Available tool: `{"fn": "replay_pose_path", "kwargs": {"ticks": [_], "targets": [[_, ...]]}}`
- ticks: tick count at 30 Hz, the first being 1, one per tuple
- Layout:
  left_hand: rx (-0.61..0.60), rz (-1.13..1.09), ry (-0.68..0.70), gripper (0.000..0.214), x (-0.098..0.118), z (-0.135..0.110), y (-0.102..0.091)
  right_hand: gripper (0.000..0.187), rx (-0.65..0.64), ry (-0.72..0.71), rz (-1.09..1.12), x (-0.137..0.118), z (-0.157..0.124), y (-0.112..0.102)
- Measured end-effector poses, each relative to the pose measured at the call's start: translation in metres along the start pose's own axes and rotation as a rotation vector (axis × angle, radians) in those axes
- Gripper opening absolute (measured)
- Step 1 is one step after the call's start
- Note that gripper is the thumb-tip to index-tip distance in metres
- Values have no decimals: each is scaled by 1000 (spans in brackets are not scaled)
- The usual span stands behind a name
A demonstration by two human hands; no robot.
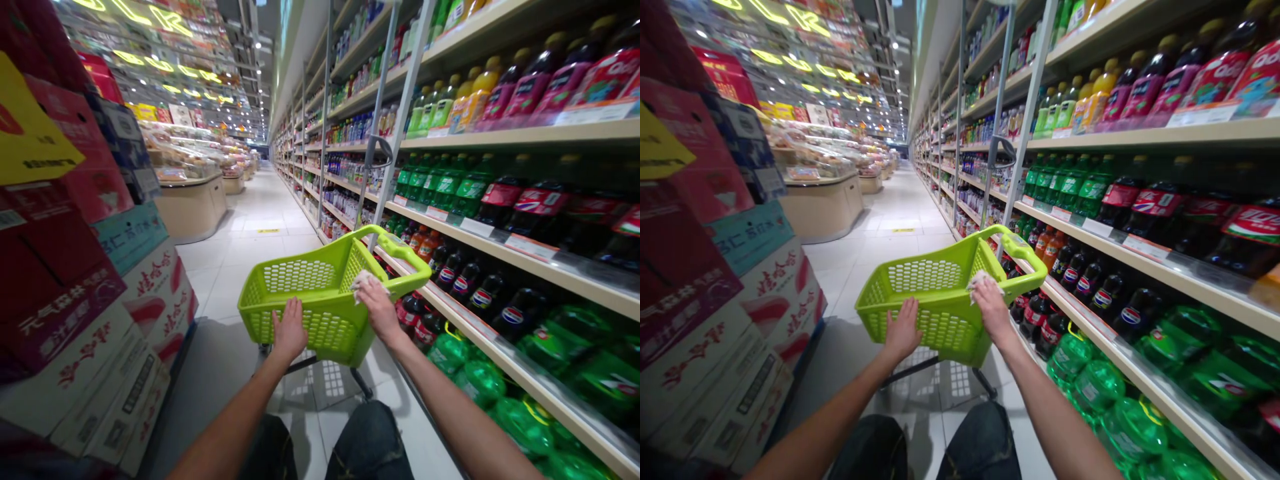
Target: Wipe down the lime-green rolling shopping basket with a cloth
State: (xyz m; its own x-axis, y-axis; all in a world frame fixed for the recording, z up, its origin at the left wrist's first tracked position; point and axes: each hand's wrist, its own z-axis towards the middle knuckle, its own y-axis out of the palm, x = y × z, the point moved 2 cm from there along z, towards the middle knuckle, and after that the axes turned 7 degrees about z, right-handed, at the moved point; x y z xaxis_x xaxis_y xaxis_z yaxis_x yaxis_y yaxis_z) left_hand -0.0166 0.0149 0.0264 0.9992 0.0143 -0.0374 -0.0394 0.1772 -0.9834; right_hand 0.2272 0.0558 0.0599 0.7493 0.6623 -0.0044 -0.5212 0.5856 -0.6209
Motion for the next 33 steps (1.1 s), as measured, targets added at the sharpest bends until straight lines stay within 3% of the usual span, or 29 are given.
{"fn": "replay_pose_path", "kwargs": {"ticks": [3,8,15,21,28,33], "targets": [[6,-3,-23,71,-9,0,-2,35,-42,-47,-12,-1,1,3],[13,8,-71,71,-17,-1,0,39,79,203,-80,35,2,-23],[24,39,-17,73,-15,-6,2,33,-35,-15,87,-19,0,32],[25,37,-70,72,-20,-9,3,39,67,123,10,18,-1,4],[36,31,-12,71,-15,-12,3,36,-74,-8,171,-37,-6,53],[42,34,-76,69,-27,-15,3,44,-23,183,156,1,-6,38]]}}
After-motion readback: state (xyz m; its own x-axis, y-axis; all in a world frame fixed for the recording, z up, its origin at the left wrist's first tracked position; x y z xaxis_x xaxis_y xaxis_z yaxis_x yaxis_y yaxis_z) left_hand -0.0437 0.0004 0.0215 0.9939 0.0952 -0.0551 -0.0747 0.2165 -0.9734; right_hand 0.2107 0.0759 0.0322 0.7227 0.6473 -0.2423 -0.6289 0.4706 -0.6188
